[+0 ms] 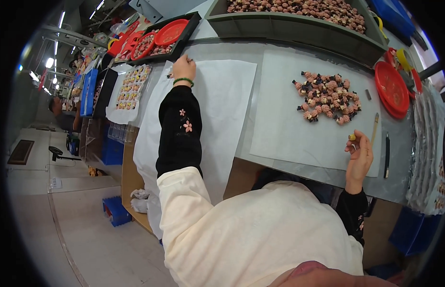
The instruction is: The person removes a sheet of paper from a box and spreads it on the table. The person then assembles small figurines by hand and arranges them in rows on the paper sheet.
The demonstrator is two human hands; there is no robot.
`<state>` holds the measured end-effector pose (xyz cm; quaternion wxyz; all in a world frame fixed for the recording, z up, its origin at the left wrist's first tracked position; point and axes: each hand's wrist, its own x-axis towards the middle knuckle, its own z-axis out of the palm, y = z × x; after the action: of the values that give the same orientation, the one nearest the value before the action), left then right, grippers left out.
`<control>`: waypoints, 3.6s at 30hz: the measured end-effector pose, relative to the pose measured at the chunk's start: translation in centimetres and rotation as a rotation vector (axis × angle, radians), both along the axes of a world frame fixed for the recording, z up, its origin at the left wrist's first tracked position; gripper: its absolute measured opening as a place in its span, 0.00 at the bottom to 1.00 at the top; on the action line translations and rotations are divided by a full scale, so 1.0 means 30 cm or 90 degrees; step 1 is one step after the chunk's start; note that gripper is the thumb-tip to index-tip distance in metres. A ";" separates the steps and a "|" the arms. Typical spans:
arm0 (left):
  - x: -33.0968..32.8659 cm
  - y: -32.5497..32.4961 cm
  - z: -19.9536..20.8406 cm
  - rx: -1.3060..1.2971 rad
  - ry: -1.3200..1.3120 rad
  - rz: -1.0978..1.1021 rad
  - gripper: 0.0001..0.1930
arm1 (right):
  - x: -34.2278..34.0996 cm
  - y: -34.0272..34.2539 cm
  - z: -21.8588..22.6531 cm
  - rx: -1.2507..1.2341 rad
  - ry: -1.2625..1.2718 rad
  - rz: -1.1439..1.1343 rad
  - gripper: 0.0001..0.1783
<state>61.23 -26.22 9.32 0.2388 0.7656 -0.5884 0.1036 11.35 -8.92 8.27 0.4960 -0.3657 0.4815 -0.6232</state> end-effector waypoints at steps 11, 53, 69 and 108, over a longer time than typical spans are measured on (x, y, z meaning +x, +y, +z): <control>-0.053 0.043 -0.167 0.078 -0.179 0.001 0.16 | 0.084 -0.027 -0.016 0.012 0.042 0.005 0.14; -1.011 0.452 -0.115 0.276 1.395 -0.518 0.13 | 0.183 -0.039 -0.035 -0.283 0.368 0.000 0.23; -1.014 0.435 -0.162 0.025 1.193 -0.391 0.12 | 0.211 -0.146 -0.048 -0.213 0.768 0.080 0.14; -1.030 0.449 -0.150 0.191 1.083 -0.456 0.11 | 0.169 -0.082 -0.084 -0.217 0.215 0.115 0.18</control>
<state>30.34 -12.76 4.81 0.5056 0.3796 -0.4238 -0.6486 16.43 -11.38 5.75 0.3936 -0.5846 0.4105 -0.5786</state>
